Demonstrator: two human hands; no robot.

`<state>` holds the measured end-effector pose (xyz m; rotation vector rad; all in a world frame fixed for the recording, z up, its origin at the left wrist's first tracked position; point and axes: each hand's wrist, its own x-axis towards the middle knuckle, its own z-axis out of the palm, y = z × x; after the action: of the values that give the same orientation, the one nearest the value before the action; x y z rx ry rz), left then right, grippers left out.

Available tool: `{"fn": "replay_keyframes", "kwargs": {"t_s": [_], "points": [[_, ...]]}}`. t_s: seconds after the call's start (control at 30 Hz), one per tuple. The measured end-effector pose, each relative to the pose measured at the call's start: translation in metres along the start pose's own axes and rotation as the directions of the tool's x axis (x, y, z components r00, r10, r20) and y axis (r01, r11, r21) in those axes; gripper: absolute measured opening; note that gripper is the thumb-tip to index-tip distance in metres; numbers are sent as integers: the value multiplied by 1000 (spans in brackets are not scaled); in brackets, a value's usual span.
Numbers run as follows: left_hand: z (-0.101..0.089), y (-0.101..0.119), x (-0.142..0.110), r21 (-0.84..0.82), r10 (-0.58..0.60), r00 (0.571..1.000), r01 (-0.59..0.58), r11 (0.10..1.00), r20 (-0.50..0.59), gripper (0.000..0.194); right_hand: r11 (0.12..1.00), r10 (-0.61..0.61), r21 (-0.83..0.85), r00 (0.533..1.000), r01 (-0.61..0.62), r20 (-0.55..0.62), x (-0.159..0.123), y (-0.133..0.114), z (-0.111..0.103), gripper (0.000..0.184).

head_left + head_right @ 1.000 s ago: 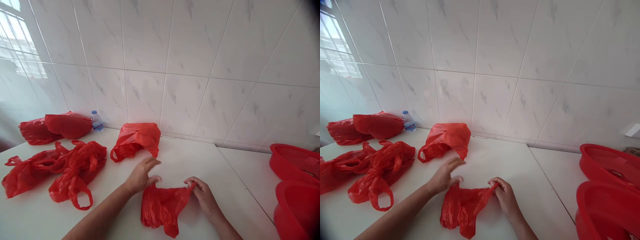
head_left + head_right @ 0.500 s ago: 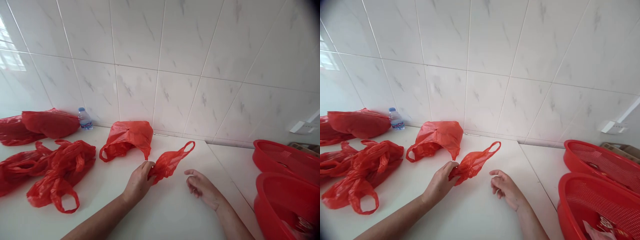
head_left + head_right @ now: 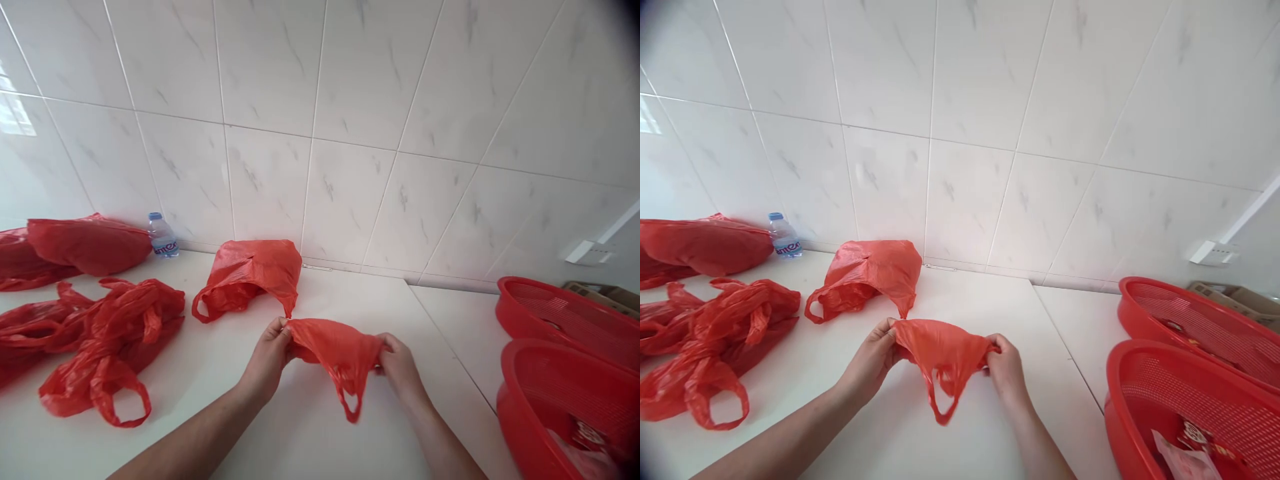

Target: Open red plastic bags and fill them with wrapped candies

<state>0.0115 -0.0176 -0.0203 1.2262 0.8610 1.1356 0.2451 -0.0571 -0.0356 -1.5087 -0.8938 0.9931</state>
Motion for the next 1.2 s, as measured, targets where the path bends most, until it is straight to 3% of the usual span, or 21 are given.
{"fn": "replay_keyframes", "kwargs": {"t_s": [0.1,0.23,0.3,0.33,0.4,0.43,0.47,0.5,0.57,0.63,0.7,0.73,0.8,0.87,0.9,0.93,0.97,1.0,1.07,1.13,1.2], "points": [[-6,1,6,-5,31,998,-31,1000,-58,24,997,20,76,994,-12,-103,16,3,-21,9],[-6,1,3,109,71,988,-57,992,-134,19,977,52,209,998,-41,-48,16,0,-26,9],[-2,3,-5,311,263,954,-208,928,-147,33,972,53,232,999,-49,-12,10,-4,-22,10],[1,4,-11,442,414,907,-342,829,-76,46,971,50,233,999,-49,3,6,-7,-19,15],[9,8,-23,605,638,734,-623,496,233,72,974,34,223,999,-40,30,-2,-13,-13,20],[14,9,-29,608,650,651,-713,349,392,84,975,23,221,999,-31,40,-7,-16,-10,18],[18,10,-34,591,608,618,-756,284,499,93,977,10,212,999,-20,51,-11,-19,-7,14],[23,10,-38,589,534,637,-755,289,555,94,983,-5,183,997,-8,72,-14,-22,-5,10],[28,9,-40,629,332,777,-628,458,534,61,999,-20,27,994,17,107,-17,-29,-4,10],[28,8,-34,624,153,915,-369,689,372,30,971,-72,-220,994,89,84,-20,-37,-9,23],[23,9,-24,516,44,985,-125,847,168,25,872,-261,-433,965,229,-16,-27,-47,-15,36],[21,9,-19,449,11,997,-46,892,80,21,805,-408,-502,910,318,-77,-33,-51,-17,38],[18,12,-12,348,-28,1000,29,937,-8,13,639,-692,-582,706,502,-151,-48,-56,-16,28],[19,14,-13,280,-50,999,50,959,-8,6,455,-850,-597,521,661,-71,-64,-53,-5,17],[21,15,-15,250,-60,998,55,967,14,4,378,-878,-581,478,721,23,-69,-48,3,17],[23,16,-18,217,-72,996,59,974,49,7,327,-869,-568,477,755,135,-72,-42,12,19],[25,16,-21,176,-83,992,65,982,96,11,313,-817,-583,526,750,237,-72,-35,20,22],[27,17,-24,119,-88,985,71,990,146,14,328,-732,-626,609,708,305,-68,-28,27,23],[26,18,-25,-24,-70,978,76,997,195,19,375,-543,-740,780,558,313,-56,-17,33,22],[19,21,-18,-171,-19,995,36,985,103,21,412,-423,-799,868,438,258,-42,-10,28,16],[6,28,-4,-252,20,997,-37,967,-73,20,455,-398,-799,892,393,213,-33,-8,18,16]]}}
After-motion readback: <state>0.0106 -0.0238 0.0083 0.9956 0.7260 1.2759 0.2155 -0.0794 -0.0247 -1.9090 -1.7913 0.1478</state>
